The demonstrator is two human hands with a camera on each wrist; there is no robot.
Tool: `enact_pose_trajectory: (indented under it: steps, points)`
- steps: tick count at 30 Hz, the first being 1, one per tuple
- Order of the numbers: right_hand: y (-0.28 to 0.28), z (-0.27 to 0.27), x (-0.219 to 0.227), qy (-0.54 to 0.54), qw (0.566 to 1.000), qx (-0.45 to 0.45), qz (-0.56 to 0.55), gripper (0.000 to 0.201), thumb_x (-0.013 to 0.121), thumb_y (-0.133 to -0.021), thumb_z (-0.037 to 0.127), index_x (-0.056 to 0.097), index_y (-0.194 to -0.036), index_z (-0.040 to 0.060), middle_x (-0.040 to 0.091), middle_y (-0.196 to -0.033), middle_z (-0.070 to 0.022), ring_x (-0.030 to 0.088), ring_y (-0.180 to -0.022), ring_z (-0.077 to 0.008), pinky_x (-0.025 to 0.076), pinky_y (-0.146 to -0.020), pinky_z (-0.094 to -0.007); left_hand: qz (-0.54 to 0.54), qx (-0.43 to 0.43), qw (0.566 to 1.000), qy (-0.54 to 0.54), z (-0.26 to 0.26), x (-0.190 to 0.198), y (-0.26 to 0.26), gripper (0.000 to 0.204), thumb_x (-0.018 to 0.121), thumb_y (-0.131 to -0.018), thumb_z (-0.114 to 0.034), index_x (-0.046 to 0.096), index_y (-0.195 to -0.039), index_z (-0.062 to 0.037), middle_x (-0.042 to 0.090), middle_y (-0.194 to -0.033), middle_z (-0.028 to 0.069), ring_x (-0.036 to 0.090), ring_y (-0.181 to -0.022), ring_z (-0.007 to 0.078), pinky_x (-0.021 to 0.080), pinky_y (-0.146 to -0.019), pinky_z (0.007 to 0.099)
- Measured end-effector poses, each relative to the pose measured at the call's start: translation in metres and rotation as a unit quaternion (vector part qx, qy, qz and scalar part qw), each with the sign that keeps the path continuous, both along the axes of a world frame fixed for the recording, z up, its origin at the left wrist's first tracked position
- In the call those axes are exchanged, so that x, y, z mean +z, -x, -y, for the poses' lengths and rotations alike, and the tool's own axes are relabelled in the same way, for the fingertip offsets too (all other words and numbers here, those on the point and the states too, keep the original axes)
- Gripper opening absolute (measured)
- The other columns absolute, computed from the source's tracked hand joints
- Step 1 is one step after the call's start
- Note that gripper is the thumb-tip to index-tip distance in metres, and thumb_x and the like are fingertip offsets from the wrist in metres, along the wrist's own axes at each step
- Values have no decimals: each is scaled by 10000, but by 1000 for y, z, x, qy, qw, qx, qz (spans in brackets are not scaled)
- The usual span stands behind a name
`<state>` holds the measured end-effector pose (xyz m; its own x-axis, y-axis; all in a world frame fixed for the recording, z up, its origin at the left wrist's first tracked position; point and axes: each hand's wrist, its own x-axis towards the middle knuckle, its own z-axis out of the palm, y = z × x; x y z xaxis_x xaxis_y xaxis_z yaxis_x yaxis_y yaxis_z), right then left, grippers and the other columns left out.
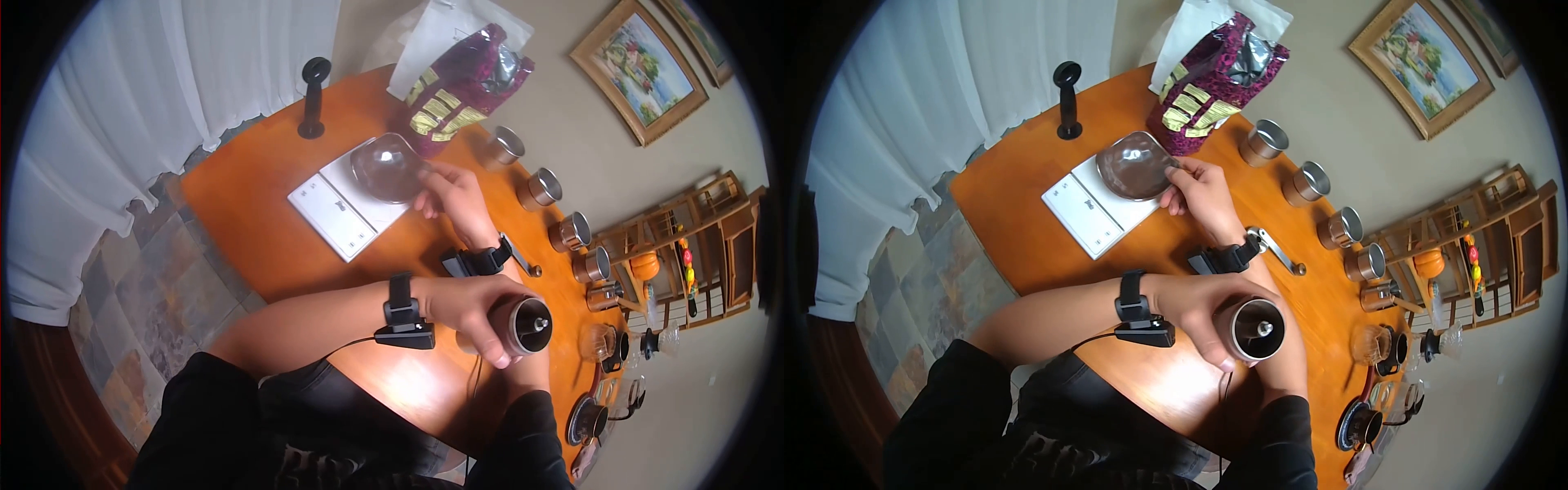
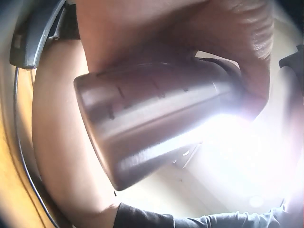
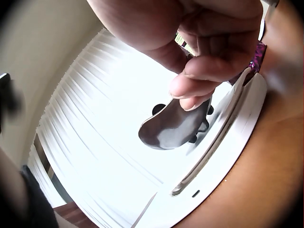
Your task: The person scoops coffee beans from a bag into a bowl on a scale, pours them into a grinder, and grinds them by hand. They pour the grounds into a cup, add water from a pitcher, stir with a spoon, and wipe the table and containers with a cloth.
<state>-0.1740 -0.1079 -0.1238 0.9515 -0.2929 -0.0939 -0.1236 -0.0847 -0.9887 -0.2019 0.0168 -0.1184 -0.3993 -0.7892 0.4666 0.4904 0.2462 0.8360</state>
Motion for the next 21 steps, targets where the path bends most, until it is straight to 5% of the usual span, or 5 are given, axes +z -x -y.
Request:
enact_pose_trajectory:
  steps: [5,9,12,15,21]
  points:
    - [1,-2,2,-14,1000,2,-15,333,588,-1076,210,632,-1300,-32,718,-742,-79,621,-548,-97,477,-525,-234,-26,13,999,-18,1,-3,0,433,841,-724,-52,632,-1102,-26,717,-992,41,667,-913,124,527,-846,297]
    - [34,19,16,126,988,-63,63,439,631,-1060,203,534,-1429,-15,731,-821,-87,615,-568,-101,488,-546,-252,37,34,998,-28,0,-1,2,457,849,-740,-61,639,-1143,-15,712,-996,33,657,-928,114,525,-855,293]
    - [82,56,29,377,922,-84,5,491,717,-983,213,575,-1414,24,739,-921,-130,720,-821,-217,566,-740,-347,52,45,998,6,0,-6,12,484,887,-741,-105,636,-1145,-21,687,-1023,27,631,-936,105,522,-859,293]
    - [131,69,35,565,824,-31,-38,575,793,-909,263,594,-1401,42,726,-1136,-168,692,-1081,-330,555,-920,-431,123,5,992,-11,-4,-3,19,501,889,-742,-108,632,-1165,-29,683,-1025,23,620,-937,100,516,-864,285]
    - [157,85,3,579,813,19,-55,727,852,-827,361,561,-1421,61,674,-1271,-171,604,-1226,-387,518,-1008,-476,99,46,991,-72,-4,-8,23,490,873,-743,-70,635,-1168,-16,665,-1036,10,602,-959,86,505,-876,271]
